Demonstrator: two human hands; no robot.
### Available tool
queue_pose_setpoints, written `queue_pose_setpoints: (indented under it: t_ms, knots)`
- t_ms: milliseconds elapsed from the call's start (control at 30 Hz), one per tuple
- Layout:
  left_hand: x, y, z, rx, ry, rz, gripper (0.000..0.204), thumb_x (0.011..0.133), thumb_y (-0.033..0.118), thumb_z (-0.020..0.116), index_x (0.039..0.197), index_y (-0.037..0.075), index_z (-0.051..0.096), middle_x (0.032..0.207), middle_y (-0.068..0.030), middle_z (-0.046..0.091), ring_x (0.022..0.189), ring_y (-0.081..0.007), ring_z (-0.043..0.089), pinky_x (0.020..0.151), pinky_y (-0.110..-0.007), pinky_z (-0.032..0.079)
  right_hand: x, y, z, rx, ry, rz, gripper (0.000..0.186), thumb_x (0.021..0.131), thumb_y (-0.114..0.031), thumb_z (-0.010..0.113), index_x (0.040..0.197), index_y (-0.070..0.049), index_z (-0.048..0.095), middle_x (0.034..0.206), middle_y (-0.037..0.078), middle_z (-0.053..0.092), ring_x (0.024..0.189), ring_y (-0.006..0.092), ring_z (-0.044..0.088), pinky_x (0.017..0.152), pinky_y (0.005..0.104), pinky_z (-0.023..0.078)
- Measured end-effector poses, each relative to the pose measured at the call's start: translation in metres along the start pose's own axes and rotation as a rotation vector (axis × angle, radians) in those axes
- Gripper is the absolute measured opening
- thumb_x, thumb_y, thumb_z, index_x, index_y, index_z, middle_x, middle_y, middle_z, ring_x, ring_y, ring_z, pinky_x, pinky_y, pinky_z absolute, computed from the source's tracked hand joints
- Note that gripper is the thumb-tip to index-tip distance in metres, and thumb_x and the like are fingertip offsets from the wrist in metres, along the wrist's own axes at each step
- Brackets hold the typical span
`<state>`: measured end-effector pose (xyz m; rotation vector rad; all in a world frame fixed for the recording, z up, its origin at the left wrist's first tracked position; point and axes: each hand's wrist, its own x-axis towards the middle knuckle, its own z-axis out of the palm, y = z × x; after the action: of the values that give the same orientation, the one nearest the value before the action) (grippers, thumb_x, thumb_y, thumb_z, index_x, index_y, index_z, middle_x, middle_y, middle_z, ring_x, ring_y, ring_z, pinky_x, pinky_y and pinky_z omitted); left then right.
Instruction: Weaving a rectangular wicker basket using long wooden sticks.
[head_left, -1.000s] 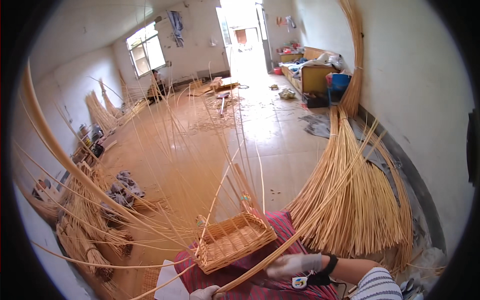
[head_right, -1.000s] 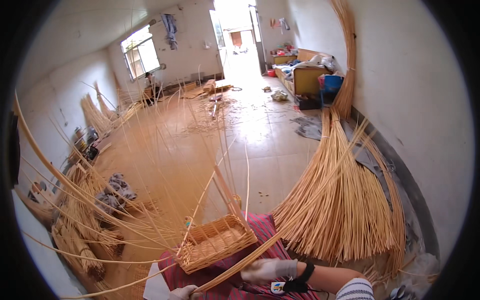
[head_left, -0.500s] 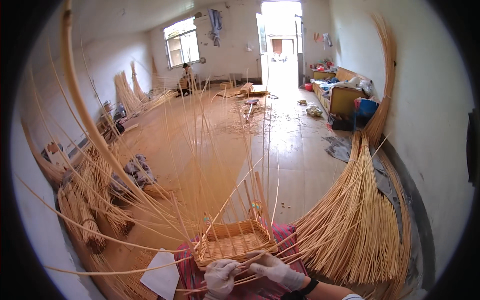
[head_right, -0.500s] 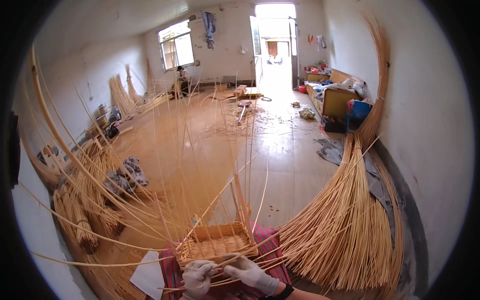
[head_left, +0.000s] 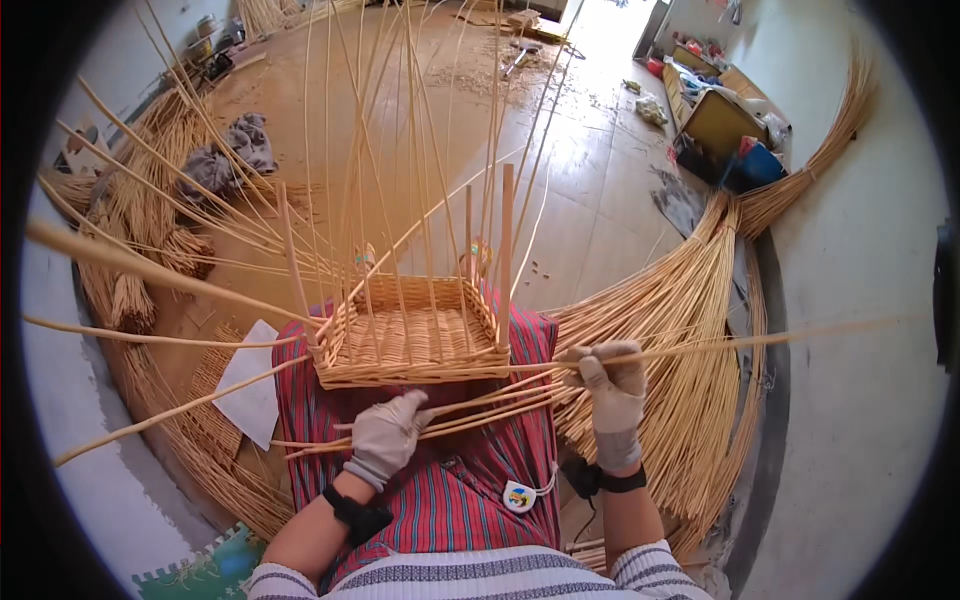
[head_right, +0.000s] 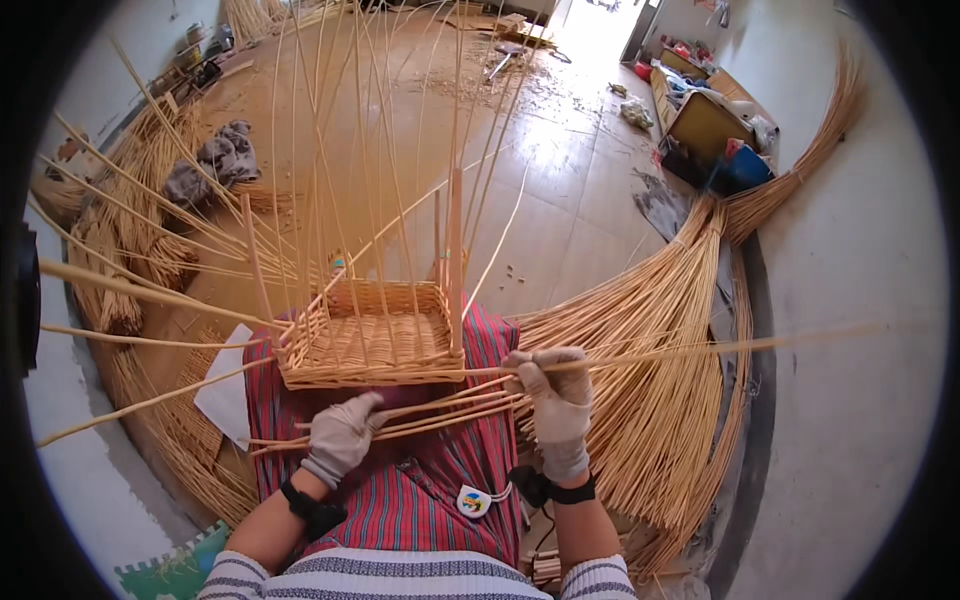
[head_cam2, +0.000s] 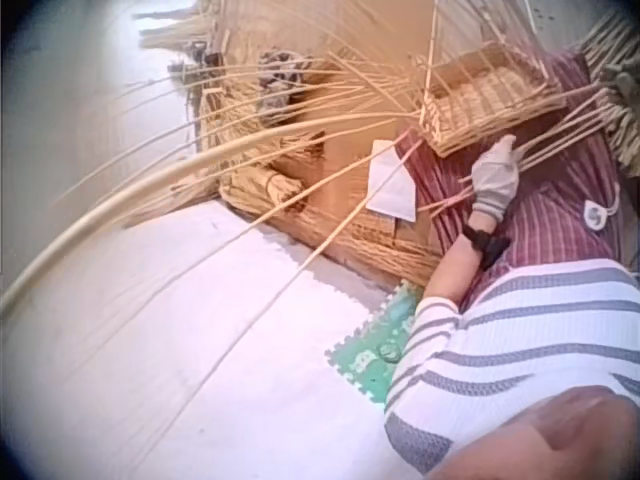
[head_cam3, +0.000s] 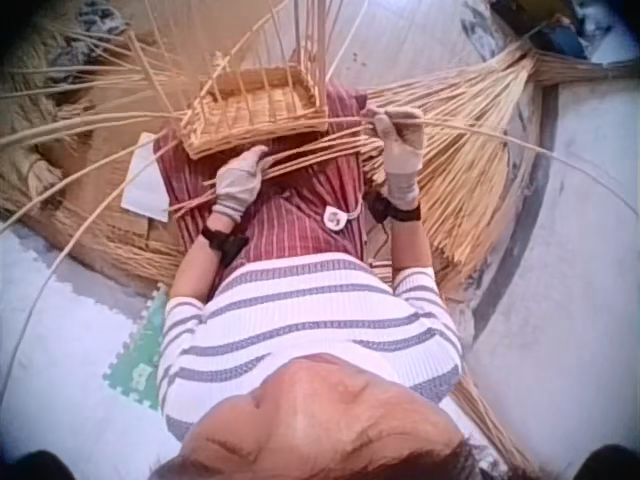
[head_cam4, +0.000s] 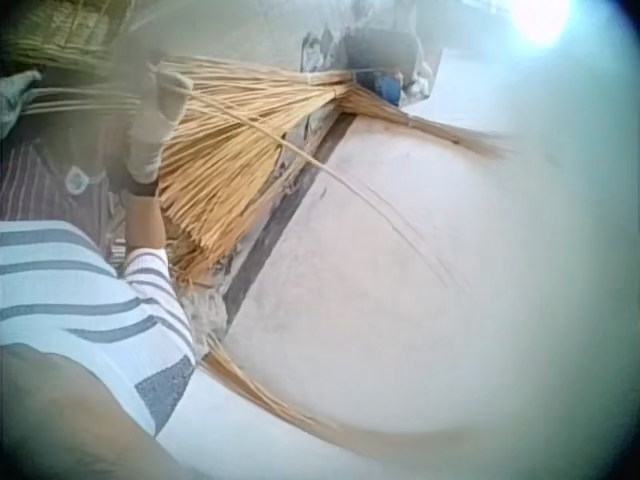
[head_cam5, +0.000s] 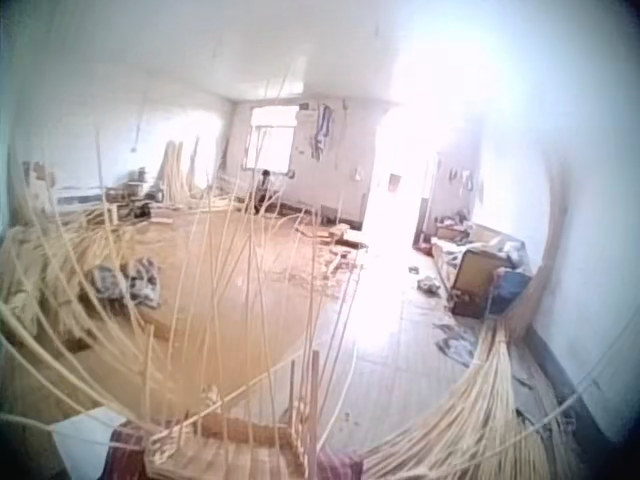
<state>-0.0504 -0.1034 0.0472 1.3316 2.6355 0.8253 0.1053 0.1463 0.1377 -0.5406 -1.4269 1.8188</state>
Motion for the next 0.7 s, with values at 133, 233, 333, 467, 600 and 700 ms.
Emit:
queue_pose_setpoints:
  t_ms: [133,233,333,467,600,700]
  knots:
    - [-0.004,-0.002,0.0,0.009,-0.25,-0.058,0.03,0.099,0.039,0.056,0.098,0.012,0.067,0.089,-0.0114,0.07,0.083,-0.0334,0.067,0.074,-0.044,0.052,0.005,0.016,-0.003,-0.071,0.106,0.058,0.007,0.099,-0.002,0.061,0.1,-0.004,0.054,0.098,0.015,0.07,0.093,0.0225,0.072,0.074,0.032,0.063]
    - [-0.004,-0.004,0.001,-0.035,-0.274,-0.087,0.028,0.099,0.038,0.056,0.1,0.012,0.068,0.092,-0.0116,0.07,0.085,-0.0332,0.068,0.075,-0.044,0.052,0.016,0.046,-0.004,-0.087,0.134,0.121,0.009,0.099,-0.007,0.063,0.1,-0.004,0.054,0.096,0.014,0.07,0.09,0.0229,0.072,0.074,0.0317,0.063]
    - [0.001,0.003,-0.011,-0.108,-0.231,-0.061,0.021,0.099,0.029,0.059,0.106,0.011,0.068,0.093,-0.0111,0.07,0.087,-0.0321,0.068,0.076,-0.042,0.054,0.021,0.072,-0.018,0.004,0.101,0.242,0.011,0.099,-0.011,0.065,0.098,-0.007,0.055,0.095,0.012,0.071,0.088,0.023,0.072,0.072,0.0323,0.064]
    - [0.017,0.0,0.0,-0.462,0.15,-0.076,0.027,0.098,0.01,0.06,0.125,0.009,0.064,0.108,-0.0151,0.069,0.09,-0.026,0.071,0.078,-0.033,0.057,0.042,0.078,-0.023,0.085,0.042,0.376,0.01,0.099,-0.012,0.065,0.097,-0.008,0.056,0.096,0.011,0.071,0.088,0.0231,0.072,0.071,0.033,0.064]
    - [0.065,0.029,-0.011,-1.005,-0.053,-0.483,0.059,0.104,0.016,0.053,0.155,0.005,0.025,0.14,-0.0147,0.052,0.087,-0.0244,0.072,0.07,-0.032,0.062,0.051,0.062,-0.012,0.012,0.002,0.41,0.01,0.099,-0.011,0.065,0.096,-0.008,0.056,0.095,0.011,0.071,0.087,0.022,0.072,0.072,0.0324,0.064]
    - [0.101,0.016,0.005,-1.159,-0.463,-0.723,0.06,0.104,0.018,0.055,0.154,0.007,0.025,0.135,-0.0157,0.054,0.077,-0.0254,0.073,0.058,-0.032,0.061,0.056,0.062,-0.016,0.011,-0.001,0.444,0.01,0.098,-0.01,0.065,0.096,-0.006,0.056,0.094,0.012,0.07,0.086,0.0218,0.072,0.074,0.0329,0.065]
